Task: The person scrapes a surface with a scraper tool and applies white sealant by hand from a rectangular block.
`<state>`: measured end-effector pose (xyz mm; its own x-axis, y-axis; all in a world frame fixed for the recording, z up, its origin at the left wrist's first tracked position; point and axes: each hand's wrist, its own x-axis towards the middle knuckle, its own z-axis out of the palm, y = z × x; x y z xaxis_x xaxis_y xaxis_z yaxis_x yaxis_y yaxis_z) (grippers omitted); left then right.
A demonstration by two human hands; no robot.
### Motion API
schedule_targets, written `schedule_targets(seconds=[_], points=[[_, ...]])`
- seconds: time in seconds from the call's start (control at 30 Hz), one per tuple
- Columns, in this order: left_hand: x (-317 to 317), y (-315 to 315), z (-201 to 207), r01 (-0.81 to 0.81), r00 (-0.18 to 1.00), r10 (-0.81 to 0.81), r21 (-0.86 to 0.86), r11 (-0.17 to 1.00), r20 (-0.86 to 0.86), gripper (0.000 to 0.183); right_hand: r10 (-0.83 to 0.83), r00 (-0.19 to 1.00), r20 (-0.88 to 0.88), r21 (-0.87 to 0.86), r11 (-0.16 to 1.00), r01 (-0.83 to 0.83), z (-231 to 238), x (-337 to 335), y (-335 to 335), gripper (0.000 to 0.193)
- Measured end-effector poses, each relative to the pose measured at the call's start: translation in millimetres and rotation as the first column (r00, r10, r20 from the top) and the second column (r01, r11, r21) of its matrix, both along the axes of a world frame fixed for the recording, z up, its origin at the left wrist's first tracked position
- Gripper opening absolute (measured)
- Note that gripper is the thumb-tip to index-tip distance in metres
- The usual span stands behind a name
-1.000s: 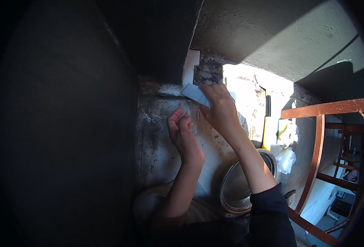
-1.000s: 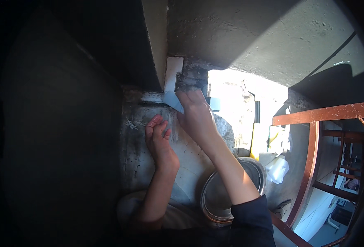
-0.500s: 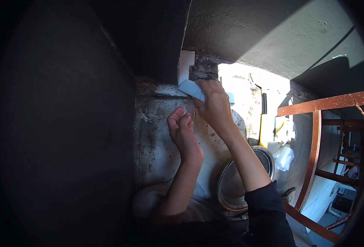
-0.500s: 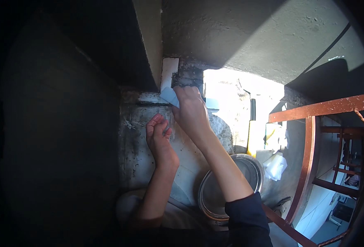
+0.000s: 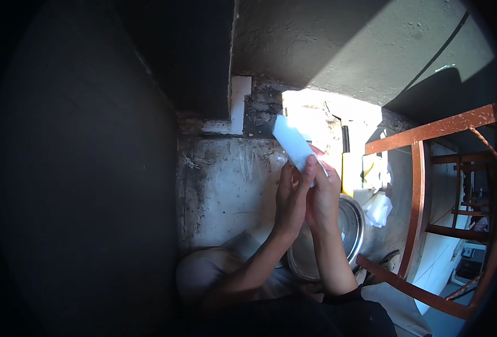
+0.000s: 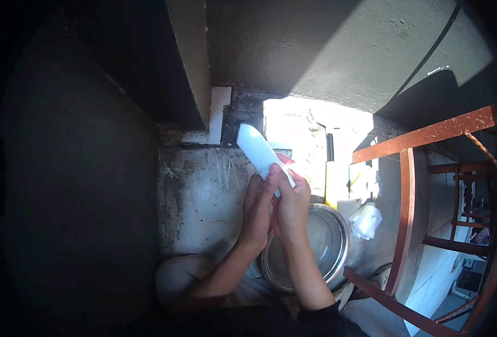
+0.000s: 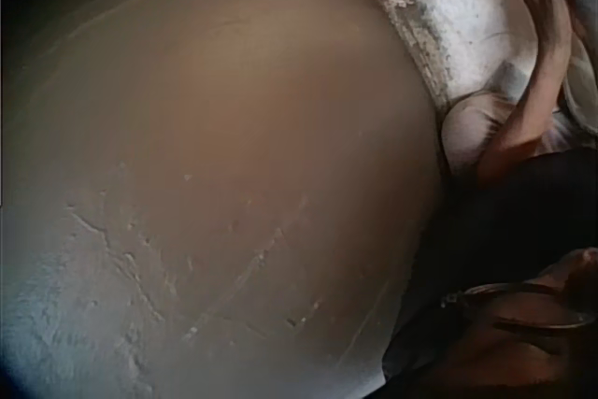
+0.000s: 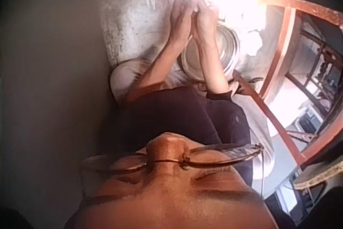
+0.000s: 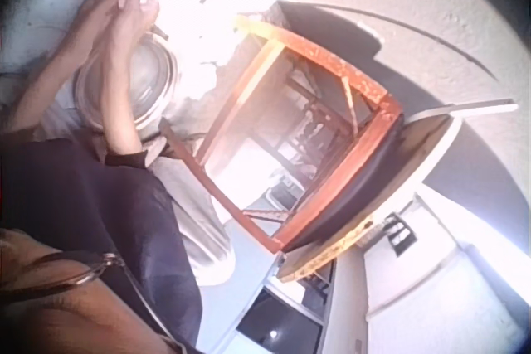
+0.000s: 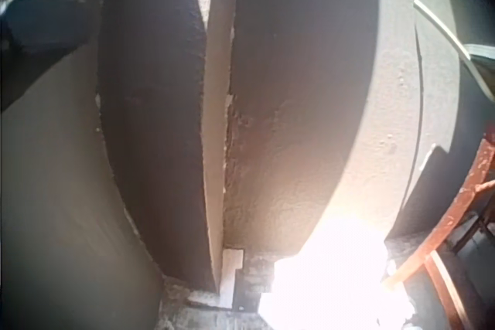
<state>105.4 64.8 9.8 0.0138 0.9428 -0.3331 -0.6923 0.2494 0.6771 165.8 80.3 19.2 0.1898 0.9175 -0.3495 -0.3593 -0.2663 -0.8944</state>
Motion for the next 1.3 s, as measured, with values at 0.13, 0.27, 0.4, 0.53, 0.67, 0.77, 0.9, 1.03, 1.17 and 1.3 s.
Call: schedule_targets(seconds=[0.13, 0.27, 0.4, 0.53, 0.67, 0.77, 0.9, 1.03, 1.17, 1.3], points=[[2.1, -8.0, 6.9, -0.023, 0.996, 0.030, -0.082, 0.996, 0.087, 0.042, 0.061, 0.985, 0.161, 0.059, 0.996, -0.071, -2.7, 11.0, -16.7, 0.042], [-8.8, -6.9, -11.1, -0.023, 1.000, 0.023, -0.095, 0.995, -0.006, 0.035, 0.118, 0.938, 0.327, 0.062, 0.987, -0.145, -0.3, 40.2, -14.3, 0.043], [-22.4, 3.3, -8.3, -0.199, 0.972, 0.193, -0.033, 0.979, -0.134, 0.046, -0.007, 0.347, 0.938, 0.045, 0.994, -0.102, -27.7, 128.5, 19.6, 0.035], [-52.5, 14.7, -3.9, -0.510, 0.847, 0.497, -0.023, 0.860, -0.190, 0.052, 0.439, 0.000, 0.899, -0.437, 0.896, -0.078, -34.5, 165.8, 29.2, 0.048], [-76.6, 14.4, 0.8, -0.605, 0.765, 0.590, 0.028, 0.796, -0.258, 0.058, 0.475, 0.004, 0.880, -0.473, 0.877, -0.087, -42.6, 165.3, 34.2, 0.052], [-71.9, 11.2, 10.8, -0.634, 0.731, 0.615, 0.039, 0.772, -0.294, 0.057, 0.370, 0.091, 0.925, -0.372, 0.928, 0.004, -50.3, 175.0, 32.5, 0.041], [-80.8, 9.7, 0.4, -0.656, 0.716, 0.633, 0.026, 0.754, -0.294, 0.058, 0.202, 0.087, 0.975, -0.198, 0.979, -0.051, -20.8, 167.1, 22.4, 0.031], [-89.4, 10.8, 5.0, -0.679, 0.696, 0.648, 0.010, 0.734, -0.309, 0.058, 0.287, 0.118, 0.951, -0.255, 0.940, -0.228, 25.3, 131.0, 26.4, 0.029], [-88.0, 11.8, 5.3, -0.680, 0.696, 0.649, 0.007, 0.733, -0.308, 0.060, 0.237, 0.078, 0.968, -0.156, 0.821, -0.550, 26.3, 101.8, 40.4, 0.033], [-85.2, 12.5, 2.4, -0.674, 0.705, 0.640, -0.008, 0.739, -0.306, 0.060, 0.289, -0.251, 0.924, -0.383, 0.720, -0.579, 10.5, 104.1, 66.5, 0.035]])
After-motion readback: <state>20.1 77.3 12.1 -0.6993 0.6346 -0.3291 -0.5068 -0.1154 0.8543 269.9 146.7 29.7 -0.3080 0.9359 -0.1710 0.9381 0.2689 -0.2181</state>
